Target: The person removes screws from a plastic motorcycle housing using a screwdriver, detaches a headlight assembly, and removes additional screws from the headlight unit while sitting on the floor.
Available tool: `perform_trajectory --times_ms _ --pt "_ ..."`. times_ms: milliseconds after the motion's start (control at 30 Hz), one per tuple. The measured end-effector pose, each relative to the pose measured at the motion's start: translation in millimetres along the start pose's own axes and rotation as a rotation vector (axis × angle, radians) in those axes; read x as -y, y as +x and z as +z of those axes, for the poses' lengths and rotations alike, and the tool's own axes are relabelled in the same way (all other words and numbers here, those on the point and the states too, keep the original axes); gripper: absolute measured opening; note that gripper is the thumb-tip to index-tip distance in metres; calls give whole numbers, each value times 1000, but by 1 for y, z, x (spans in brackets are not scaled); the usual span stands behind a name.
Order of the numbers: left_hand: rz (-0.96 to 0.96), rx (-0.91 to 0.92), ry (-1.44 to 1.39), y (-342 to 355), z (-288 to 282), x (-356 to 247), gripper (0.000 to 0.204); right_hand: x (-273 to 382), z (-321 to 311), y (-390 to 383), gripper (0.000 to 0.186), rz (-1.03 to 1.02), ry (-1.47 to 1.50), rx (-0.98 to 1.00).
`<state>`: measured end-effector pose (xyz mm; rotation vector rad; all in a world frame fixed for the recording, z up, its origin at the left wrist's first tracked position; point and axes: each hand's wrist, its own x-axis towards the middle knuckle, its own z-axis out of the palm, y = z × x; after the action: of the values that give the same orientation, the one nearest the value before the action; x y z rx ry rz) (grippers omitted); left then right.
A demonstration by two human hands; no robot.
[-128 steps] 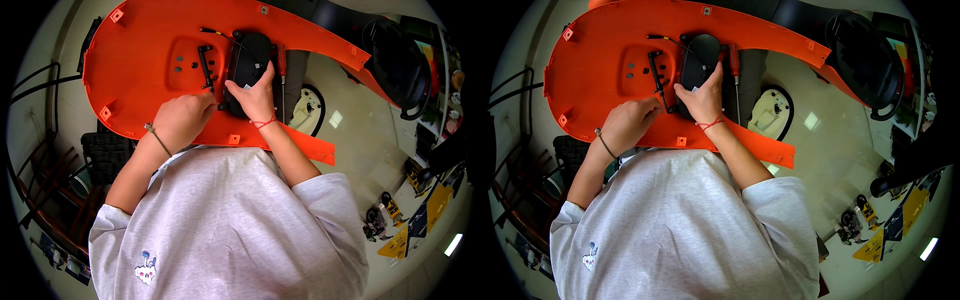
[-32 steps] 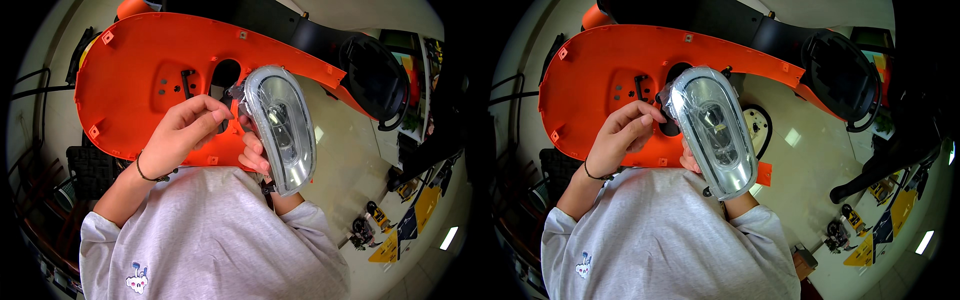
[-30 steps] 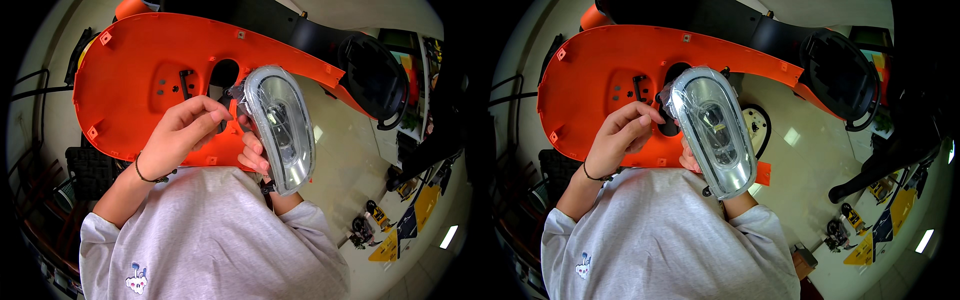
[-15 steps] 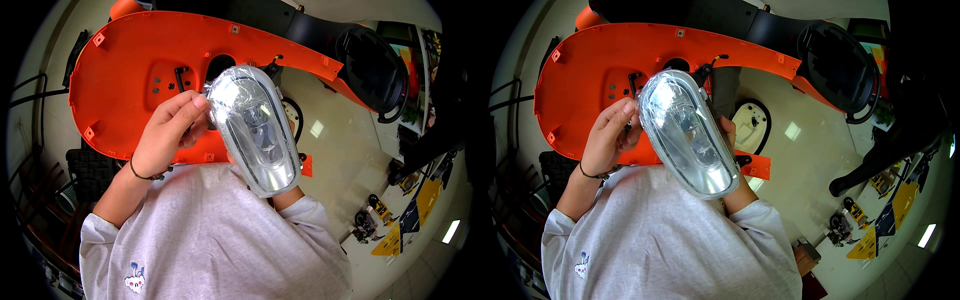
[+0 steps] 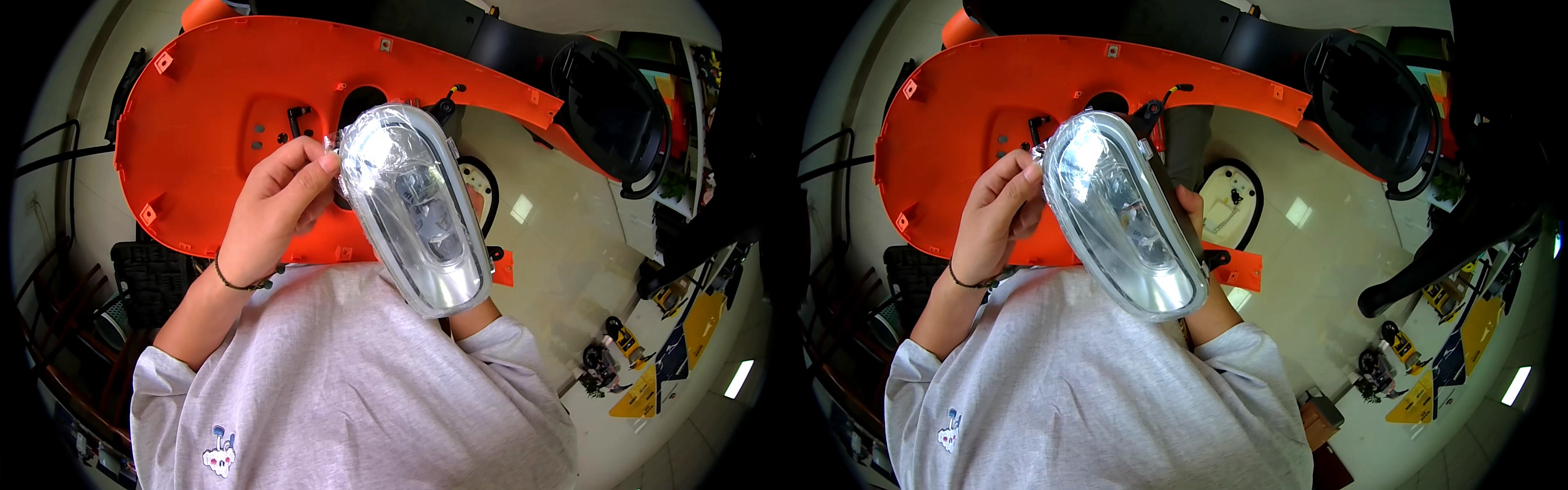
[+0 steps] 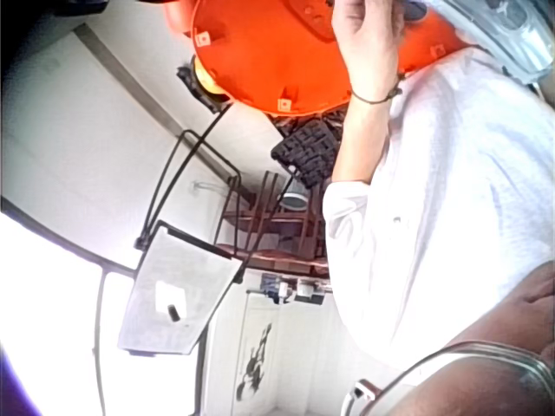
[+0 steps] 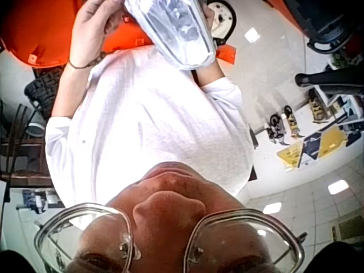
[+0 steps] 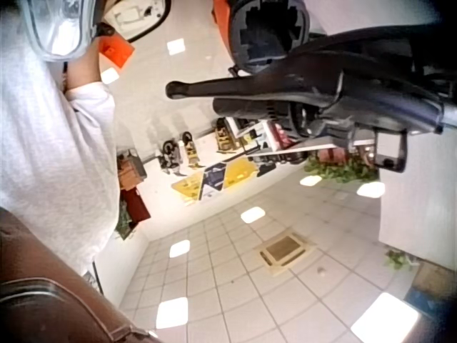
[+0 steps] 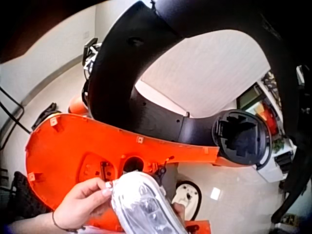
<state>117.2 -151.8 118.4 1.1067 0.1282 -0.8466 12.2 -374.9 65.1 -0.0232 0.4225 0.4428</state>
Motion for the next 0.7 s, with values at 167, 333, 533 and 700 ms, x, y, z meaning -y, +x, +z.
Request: perform_trajectory --times_ms 167,333,533,700 --pt "-3 -26 -39 1 -1 -4 17 -2 -5 -4 63 -12 32 -73" --pt "21 -33 -55 1 -2 -6 15 -10 -15 -3 63 -14 110 -185" --pt "55 -19 -83 1 -3 -9 14 -16 -16 0 60 -43 55 -252" --pt "77 -33 -81 1 -3 -11 12 -14 -14 -1 60 -27 43 -222"
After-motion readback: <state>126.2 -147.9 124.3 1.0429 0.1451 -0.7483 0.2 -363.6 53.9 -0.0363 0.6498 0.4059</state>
